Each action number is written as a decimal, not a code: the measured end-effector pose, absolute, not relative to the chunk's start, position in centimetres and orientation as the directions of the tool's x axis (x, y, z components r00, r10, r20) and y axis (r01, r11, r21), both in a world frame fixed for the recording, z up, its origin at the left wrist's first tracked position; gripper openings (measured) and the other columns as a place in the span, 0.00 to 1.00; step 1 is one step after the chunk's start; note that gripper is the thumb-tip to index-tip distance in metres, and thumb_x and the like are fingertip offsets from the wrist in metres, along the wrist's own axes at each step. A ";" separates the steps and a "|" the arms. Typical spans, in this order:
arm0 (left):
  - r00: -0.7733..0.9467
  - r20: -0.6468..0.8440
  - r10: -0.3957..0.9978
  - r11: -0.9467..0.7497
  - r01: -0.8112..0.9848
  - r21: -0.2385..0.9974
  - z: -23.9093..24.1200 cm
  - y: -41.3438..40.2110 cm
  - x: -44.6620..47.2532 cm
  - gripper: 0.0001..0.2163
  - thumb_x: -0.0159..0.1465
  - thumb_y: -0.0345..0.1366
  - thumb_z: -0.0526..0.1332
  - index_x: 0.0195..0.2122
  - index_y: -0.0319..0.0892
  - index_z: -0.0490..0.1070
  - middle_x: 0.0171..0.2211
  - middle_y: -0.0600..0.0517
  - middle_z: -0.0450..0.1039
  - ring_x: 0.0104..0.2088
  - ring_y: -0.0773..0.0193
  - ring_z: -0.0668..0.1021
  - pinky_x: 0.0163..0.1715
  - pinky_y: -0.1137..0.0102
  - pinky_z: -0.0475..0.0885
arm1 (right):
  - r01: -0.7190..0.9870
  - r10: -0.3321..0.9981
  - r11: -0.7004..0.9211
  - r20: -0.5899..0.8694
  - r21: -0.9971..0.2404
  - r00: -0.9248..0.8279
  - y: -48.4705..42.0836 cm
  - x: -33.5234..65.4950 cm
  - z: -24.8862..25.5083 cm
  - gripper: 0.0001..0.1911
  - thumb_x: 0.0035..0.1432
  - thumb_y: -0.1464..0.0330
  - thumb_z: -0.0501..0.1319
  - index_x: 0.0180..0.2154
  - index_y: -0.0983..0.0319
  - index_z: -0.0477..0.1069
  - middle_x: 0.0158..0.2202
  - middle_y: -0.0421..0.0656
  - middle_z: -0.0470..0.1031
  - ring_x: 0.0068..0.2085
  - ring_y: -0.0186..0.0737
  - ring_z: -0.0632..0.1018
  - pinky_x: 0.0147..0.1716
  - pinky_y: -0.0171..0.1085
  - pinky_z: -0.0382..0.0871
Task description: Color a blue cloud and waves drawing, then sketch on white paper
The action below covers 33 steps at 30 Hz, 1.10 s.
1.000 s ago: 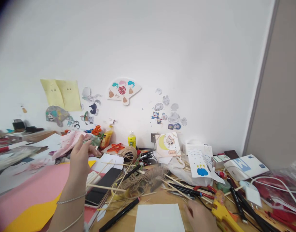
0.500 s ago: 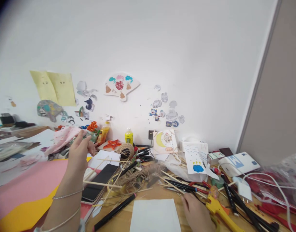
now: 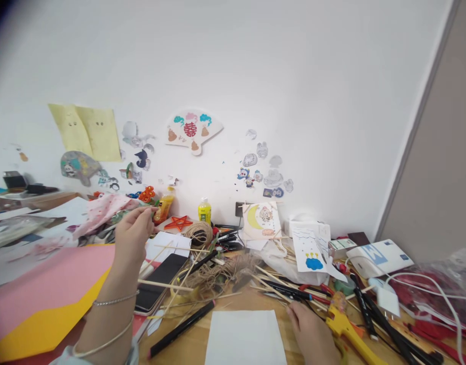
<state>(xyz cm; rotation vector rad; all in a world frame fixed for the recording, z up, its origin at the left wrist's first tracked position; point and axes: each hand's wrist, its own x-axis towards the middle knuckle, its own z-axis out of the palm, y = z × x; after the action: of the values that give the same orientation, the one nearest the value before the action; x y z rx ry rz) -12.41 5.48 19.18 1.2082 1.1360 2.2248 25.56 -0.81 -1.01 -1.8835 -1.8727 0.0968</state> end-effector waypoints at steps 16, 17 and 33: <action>-0.518 0.532 0.670 -0.626 -0.008 0.780 19.1 5.2 -12.2 0.43 0.52 0.38 0.60 0.67 0.30 0.43 0.13 0.67 0.51 0.12 0.74 0.54 0.15 0.78 0.64 | 0.933 0.970 0.053 0.241 -0.356 0.037 -0.9 25.5 -0.9 0.20 0.63 0.63 0.42 0.28 0.58 0.68 0.31 0.46 0.79 0.34 0.46 0.79 0.32 0.38 0.65; -0.519 0.532 0.669 -0.626 -0.008 0.780 19.1 5.2 -12.2 0.43 0.53 0.37 0.60 0.67 0.30 0.42 0.13 0.67 0.51 0.12 0.74 0.54 0.15 0.78 0.64 | 0.932 0.965 0.058 0.259 -0.359 0.039 -0.8 25.5 -0.9 0.20 0.63 0.62 0.42 0.28 0.58 0.68 0.30 0.46 0.79 0.34 0.46 0.79 0.32 0.38 0.65; -0.432 0.567 0.701 -0.624 0.013 0.781 19.4 4.6 -11.0 0.44 0.54 0.39 0.59 0.67 0.27 0.38 0.10 0.67 0.54 0.11 0.72 0.55 0.12 0.80 0.55 | 0.934 0.949 0.064 0.311 -0.352 0.052 -0.9 25.7 -1.4 0.17 0.62 0.66 0.43 0.29 0.57 0.68 0.30 0.43 0.78 0.32 0.43 0.79 0.29 0.36 0.63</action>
<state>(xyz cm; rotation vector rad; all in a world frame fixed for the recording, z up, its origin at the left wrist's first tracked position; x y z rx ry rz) -11.05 4.62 19.37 1.3308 1.0200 2.0974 25.67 -0.89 -1.35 -1.8704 -1.8820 0.0434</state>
